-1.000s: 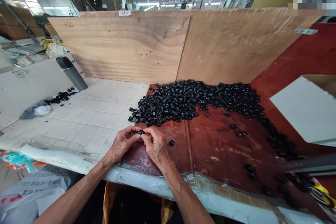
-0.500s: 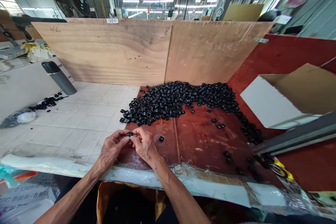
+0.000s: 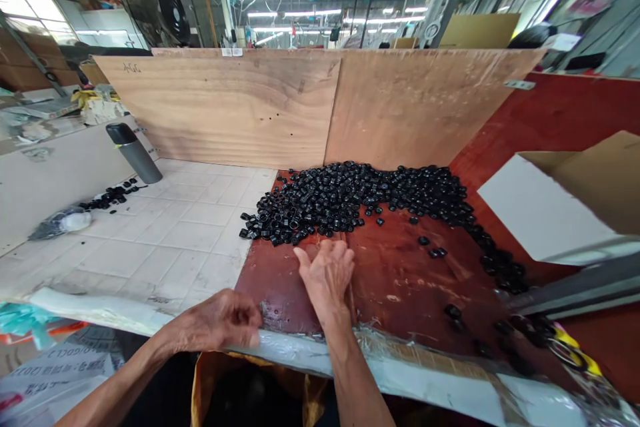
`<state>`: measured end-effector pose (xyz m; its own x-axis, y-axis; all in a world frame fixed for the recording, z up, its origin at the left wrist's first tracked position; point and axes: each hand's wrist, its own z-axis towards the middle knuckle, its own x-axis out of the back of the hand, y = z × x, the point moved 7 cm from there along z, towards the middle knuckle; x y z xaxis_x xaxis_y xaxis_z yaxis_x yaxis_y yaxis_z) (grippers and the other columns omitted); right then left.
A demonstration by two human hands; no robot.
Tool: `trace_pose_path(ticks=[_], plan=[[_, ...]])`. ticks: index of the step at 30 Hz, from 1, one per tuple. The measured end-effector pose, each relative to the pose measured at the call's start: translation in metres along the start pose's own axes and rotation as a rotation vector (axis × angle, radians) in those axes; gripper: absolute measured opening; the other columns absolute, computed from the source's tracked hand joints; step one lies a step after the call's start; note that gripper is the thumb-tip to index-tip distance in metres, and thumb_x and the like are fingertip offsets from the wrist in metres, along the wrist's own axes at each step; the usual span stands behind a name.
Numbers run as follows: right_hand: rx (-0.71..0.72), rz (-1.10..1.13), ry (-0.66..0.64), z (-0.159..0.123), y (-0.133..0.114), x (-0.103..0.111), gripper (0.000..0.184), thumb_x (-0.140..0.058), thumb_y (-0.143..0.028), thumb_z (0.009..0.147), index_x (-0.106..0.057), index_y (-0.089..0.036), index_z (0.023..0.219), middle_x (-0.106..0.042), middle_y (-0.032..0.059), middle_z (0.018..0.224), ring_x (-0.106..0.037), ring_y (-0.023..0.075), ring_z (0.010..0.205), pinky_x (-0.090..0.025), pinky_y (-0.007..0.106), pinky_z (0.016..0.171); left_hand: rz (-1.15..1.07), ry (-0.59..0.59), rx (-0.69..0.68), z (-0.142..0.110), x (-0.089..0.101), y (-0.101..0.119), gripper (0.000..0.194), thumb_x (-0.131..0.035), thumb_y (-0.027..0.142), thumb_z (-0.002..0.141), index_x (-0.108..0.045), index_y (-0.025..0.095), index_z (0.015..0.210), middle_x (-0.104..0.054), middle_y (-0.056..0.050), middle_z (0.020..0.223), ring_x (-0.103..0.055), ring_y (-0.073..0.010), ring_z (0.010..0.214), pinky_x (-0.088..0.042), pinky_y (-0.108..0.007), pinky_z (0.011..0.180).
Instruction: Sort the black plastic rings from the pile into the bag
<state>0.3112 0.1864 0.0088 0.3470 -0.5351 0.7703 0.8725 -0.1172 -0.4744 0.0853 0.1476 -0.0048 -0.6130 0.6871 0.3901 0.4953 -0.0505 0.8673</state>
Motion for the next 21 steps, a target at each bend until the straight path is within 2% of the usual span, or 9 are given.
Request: trace_pose_path(ticks=[1, 4, 5, 6, 8, 12, 15, 18, 21], plan=[[-0.028, -0.087, 0.007, 0.002, 0.009, -0.001, 0.052, -0.074, -0.058, 0.083, -0.067, -0.01, 0.102, -0.061, 0.0274, 0.105, -0.057, 0.0448, 0.104, -0.047, 0.053, 0.083, 0.042, 0.134, 0.015, 0.006, 0.015, -0.005, 0.029, -0.073, 0.046, 0.084, -0.073, 0.017, 0.086, -0.071, -0.001, 0.078, -0.063, -0.0172, 0.071, -0.047, -0.026, 0.062], [-0.004, -0.153, -0.093, 0.0, 0.018, -0.02, 0.057, -0.077, -0.053, 0.082, -0.066, -0.006, 0.112, -0.059, 0.0285, 0.107, -0.058, 0.0461, 0.103, -0.049, 0.052, 0.08, 0.309, 0.764, 0.028, 0.023, 0.076, -0.014, 0.033, -0.073, 0.043, 0.084, -0.071, 0.019, 0.105, -0.07, -0.007, 0.1, -0.066, -0.0237, 0.089, -0.053, -0.036, 0.082], [0.024, -0.131, -0.123, -0.002, 0.017, -0.028, 0.051, -0.076, -0.048, 0.085, -0.065, -0.007, 0.114, -0.059, 0.027, 0.107, -0.06, 0.0441, 0.101, -0.05, 0.05, 0.079, 0.421, 0.876, 0.013, 0.03, 0.088, -0.014, 0.046, -0.078, 0.042, 0.079, -0.068, 0.019, 0.118, -0.066, -0.011, 0.113, -0.065, -0.0277, 0.101, -0.053, -0.04, 0.089], [0.051, -0.097, -0.138, -0.004, 0.014, -0.035, 0.044, -0.074, -0.041, 0.087, -0.065, -0.008, 0.115, -0.06, 0.025, 0.107, -0.061, 0.0417, 0.099, -0.051, 0.048, 0.078, 0.513, 0.922, 0.008, 0.041, 0.096, -0.015, 0.059, -0.082, 0.042, 0.076, -0.064, 0.02, 0.128, -0.062, -0.013, 0.123, -0.063, -0.0314, 0.11, -0.053, -0.043, 0.092], [0.092, 0.004, -0.136, -0.006, 0.007, -0.046, 0.031, -0.069, -0.03, 0.09, -0.065, -0.012, 0.115, -0.06, 0.0212, 0.107, -0.063, 0.0372, 0.097, -0.053, 0.045, 0.077, 0.641, 0.884, -0.011, 0.063, 0.1, -0.015, 0.071, -0.084, 0.043, 0.074, -0.058, 0.023, 0.137, -0.057, -0.015, 0.132, -0.062, -0.0346, 0.115, -0.055, -0.045, 0.092], [0.138, 0.331, -0.101, -0.001, -0.01, -0.056, 0.026, -0.069, -0.029, 0.089, -0.065, -0.015, 0.11, -0.06, 0.016, 0.107, -0.065, 0.0298, 0.094, -0.056, 0.042, 0.082, 0.7, 0.728, -0.098, 0.084, 0.08, -0.009, 0.051, -0.077, 0.035, 0.084, -0.06, 0.025, 0.131, -0.06, -0.009, 0.121, -0.069, -0.0274, 0.1, -0.058, -0.041, 0.09], [0.098, 0.531, -0.055, 0.007, -0.011, -0.053, 0.026, -0.067, -0.039, 0.09, -0.066, -0.017, 0.103, -0.062, 0.0128, 0.105, -0.066, 0.0244, 0.087, -0.057, 0.039, 0.081, 0.645, 0.698, -0.192, 0.075, 0.059, -0.002, 0.055, -0.077, 0.029, 0.084, -0.055, 0.026, 0.134, -0.058, -0.007, 0.124, -0.07, -0.0251, 0.101, -0.059, -0.04, 0.092], [0.003, 0.551, -0.006, 0.012, -0.001, -0.044, 0.021, -0.067, -0.038, 0.086, -0.064, -0.018, 0.091, -0.063, 0.0089, 0.095, -0.063, 0.0221, 0.078, -0.056, 0.038, 0.076, 0.513, 0.696, -0.22, 0.057, 0.047, -0.002, 0.06, -0.076, 0.024, 0.082, -0.051, 0.027, 0.137, -0.054, -0.006, 0.127, -0.069, -0.0175, 0.082, -0.061, -0.037, 0.084], [0.011, 0.56, -0.147, 0.006, -0.004, -0.044, 0.011, -0.066, -0.024, 0.076, -0.06, -0.02, 0.085, -0.062, 0.0026, 0.084, -0.058, 0.0183, 0.066, -0.053, 0.033, 0.067, 0.417, 0.742, -0.185, 0.044, 0.046, -0.007, 0.049, -0.073, 0.017, 0.082, -0.055, 0.025, 0.126, -0.054, -0.003, 0.113, -0.062, -0.0112, 0.066, -0.061, -0.035, 0.077]])
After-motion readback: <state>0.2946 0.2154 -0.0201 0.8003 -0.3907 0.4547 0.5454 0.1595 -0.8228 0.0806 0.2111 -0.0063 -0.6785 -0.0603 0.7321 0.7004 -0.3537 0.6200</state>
